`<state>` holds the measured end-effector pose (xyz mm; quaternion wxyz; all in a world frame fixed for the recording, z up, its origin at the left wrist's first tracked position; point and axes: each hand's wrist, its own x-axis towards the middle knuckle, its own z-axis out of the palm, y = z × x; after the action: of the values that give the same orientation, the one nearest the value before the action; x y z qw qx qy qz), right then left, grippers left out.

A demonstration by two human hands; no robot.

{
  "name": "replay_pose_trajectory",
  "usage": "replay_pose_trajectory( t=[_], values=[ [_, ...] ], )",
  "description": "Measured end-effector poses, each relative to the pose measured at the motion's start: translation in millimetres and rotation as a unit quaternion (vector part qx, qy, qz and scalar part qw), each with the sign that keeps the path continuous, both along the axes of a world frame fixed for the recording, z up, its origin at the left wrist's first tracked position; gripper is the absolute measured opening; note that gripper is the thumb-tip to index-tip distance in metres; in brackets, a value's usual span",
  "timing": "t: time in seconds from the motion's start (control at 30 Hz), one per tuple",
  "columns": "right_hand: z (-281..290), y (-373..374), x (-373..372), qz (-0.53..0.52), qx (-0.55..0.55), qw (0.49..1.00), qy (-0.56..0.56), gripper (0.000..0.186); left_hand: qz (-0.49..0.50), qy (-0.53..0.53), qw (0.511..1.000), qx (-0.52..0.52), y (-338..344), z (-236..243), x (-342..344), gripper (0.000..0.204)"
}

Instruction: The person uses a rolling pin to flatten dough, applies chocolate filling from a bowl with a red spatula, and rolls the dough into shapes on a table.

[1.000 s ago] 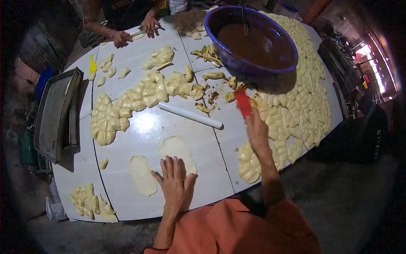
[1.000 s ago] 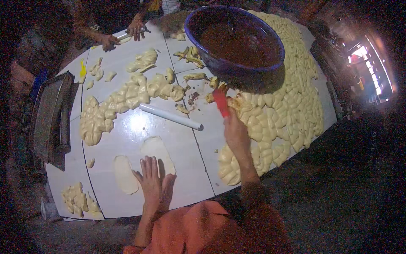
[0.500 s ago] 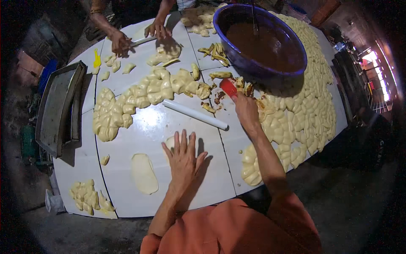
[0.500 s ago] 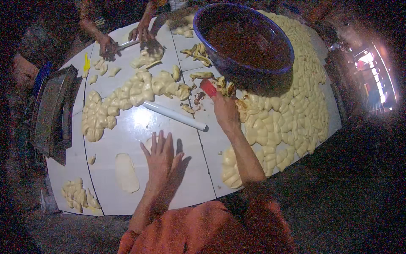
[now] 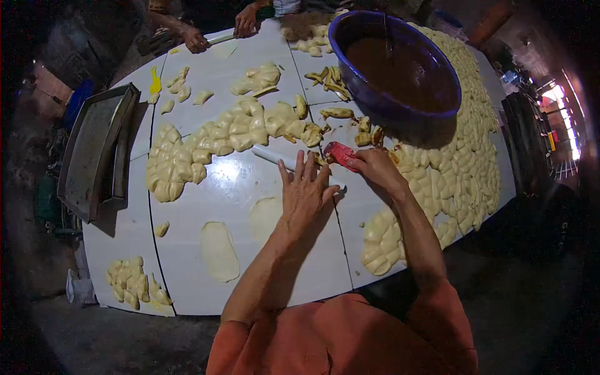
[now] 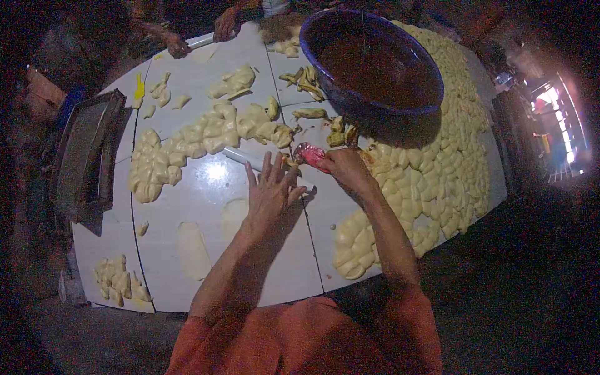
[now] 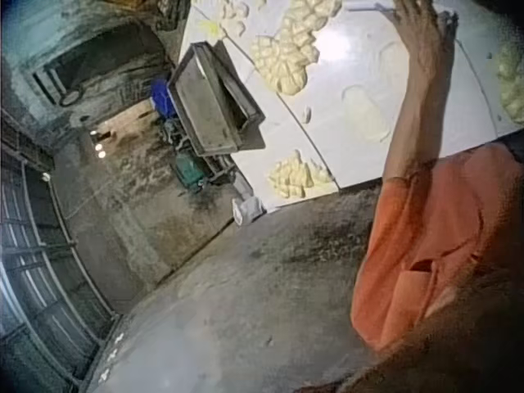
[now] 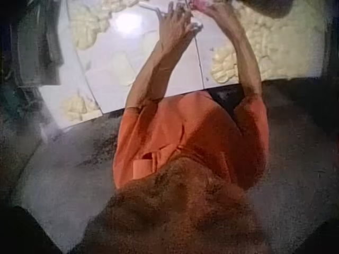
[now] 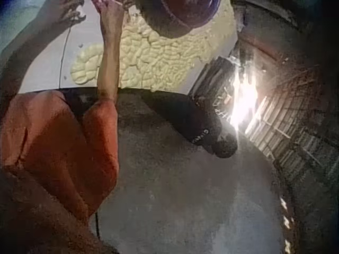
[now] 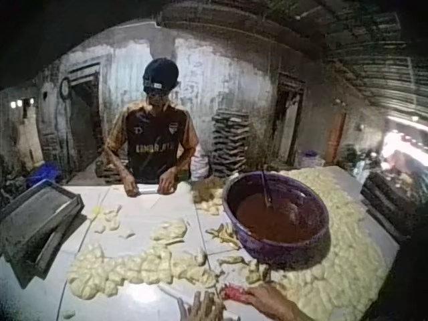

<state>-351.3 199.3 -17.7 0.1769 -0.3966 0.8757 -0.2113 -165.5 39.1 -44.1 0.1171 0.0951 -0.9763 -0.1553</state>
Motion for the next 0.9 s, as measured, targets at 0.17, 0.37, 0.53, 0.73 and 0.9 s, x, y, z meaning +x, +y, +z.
replay_pose_trajectory(
  t=[0.17, 0.37, 0.53, 0.73, 0.9],
  values=[
    [3, 14, 7, -0.047, -0.019, 0.962, -0.267, 0.041, 0.006, -0.039, 0.999, -0.011, 5, 2, -6, 0.072],
    [44, 21, 37, -0.144, -0.025, 0.911, -0.385, 0.034, -0.005, 0.024, 1.0, -0.017, 5, 10, 13, 0.074],
    [75, 19, 67, -0.032, -0.035, 0.972, -0.23, 0.041, 0.01, 0.057, 0.998, 0.018, -11, 47, 78, 0.07],
    [83, -5, 143, 0.095, 0.067, 0.977, -0.179, 0.036, 0.057, 0.027, 0.997, 0.046, -14, 32, 177, 0.076],
    [57, -26, 178, 0.182, 0.089, 0.97, -0.136, 0.037, 0.064, -0.053, 0.994, 0.065, 8, 28, 216, 0.085]
  ],
)
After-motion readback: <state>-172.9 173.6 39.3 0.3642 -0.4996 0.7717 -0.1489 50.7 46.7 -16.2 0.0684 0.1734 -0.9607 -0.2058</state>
